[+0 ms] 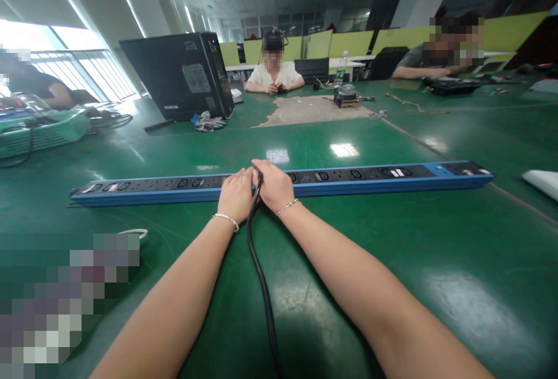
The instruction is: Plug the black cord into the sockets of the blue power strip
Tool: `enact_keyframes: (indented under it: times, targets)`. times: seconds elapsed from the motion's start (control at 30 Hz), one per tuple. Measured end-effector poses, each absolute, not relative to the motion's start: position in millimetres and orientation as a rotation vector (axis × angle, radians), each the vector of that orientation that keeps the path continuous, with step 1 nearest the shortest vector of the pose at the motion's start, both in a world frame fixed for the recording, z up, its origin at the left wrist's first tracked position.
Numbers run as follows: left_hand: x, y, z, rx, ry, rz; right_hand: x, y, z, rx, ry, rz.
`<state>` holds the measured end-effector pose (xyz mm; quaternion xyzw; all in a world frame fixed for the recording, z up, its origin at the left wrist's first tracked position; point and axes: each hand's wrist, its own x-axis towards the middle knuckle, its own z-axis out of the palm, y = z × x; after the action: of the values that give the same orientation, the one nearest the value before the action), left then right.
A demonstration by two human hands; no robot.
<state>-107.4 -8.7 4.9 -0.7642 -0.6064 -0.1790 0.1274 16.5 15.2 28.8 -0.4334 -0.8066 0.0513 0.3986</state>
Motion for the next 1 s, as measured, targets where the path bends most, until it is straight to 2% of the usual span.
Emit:
enact_keyframes:
  times: [0.17, 0.27, 0.4, 0.6, 0.77, 1.0]
  targets:
    - [-105, -10, 6, -2.246, -1.752, -0.546, 70, 20, 56, -1.088, -1.924, 0.062]
    - [-105, -9, 5, -2.244, -1.76, -0.566, 115, 23, 46, -1.251, -1.958, 0.13]
    - [-104, -7, 3, -2.231, -1.792, -0.58, 147, 24, 24, -1.217, -1.936, 0.192]
    - [-103, -8, 3, -2.227, -1.805, -0.601, 138, 25, 29, -1.261, -1.994, 0.165]
    - [-104, -7, 3, -2.23, -1.792, -0.599, 125, 24, 38, -1.379, -2.116, 0.009]
    - [-104, -7, 3, -2.221, -1.797, -0.586, 116, 17, 29, -1.368, -1.998, -0.017]
